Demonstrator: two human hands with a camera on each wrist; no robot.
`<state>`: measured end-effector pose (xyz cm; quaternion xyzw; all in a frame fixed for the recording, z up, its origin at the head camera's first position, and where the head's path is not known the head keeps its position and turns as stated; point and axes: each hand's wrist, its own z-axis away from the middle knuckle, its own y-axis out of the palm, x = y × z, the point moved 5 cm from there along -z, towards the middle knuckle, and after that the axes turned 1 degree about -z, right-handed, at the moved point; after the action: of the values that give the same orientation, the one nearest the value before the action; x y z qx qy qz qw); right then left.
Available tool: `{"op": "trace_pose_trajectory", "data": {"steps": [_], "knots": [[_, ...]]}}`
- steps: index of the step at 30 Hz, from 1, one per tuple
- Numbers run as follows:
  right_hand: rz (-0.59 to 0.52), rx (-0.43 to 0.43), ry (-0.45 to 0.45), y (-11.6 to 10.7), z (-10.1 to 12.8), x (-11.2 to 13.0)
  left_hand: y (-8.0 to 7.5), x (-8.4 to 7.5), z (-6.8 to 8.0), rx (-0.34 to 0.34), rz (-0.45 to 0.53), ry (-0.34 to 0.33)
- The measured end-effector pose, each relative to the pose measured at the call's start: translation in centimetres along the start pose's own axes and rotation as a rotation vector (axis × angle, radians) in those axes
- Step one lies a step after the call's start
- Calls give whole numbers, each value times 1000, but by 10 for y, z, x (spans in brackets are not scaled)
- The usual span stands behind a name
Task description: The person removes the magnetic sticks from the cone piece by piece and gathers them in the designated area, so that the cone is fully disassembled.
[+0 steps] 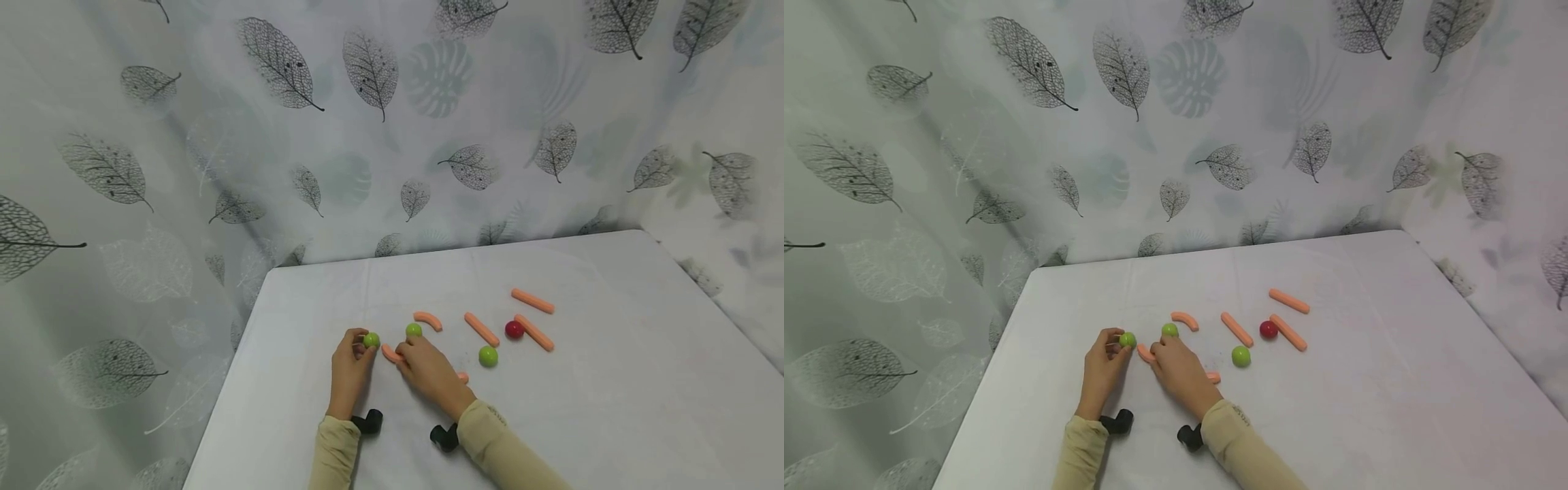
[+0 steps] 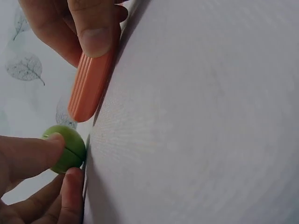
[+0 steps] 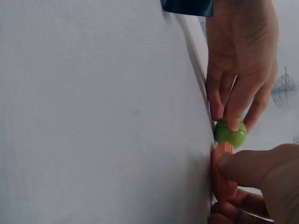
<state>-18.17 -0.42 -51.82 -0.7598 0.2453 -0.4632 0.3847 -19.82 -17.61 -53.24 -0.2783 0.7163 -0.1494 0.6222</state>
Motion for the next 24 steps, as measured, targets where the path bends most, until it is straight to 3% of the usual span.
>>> {"op": "trace_pose_trajectory", "data": {"steps": [7, 16, 20, 24], "knots": [[-10, -36, 17, 0, 2, -3, -4, -6, 5, 42, -57, -45], [-25, 21, 56, -7, 1, -4, -7, -5, 4, 132, -57, -54], [-24, 78, 71, -18, 1, -5, -7, -3, 2, 150, -72, -64], [-41, 111, 95, -40, 17, -16, -8, -2, 2, 202, -90, -72]]}}
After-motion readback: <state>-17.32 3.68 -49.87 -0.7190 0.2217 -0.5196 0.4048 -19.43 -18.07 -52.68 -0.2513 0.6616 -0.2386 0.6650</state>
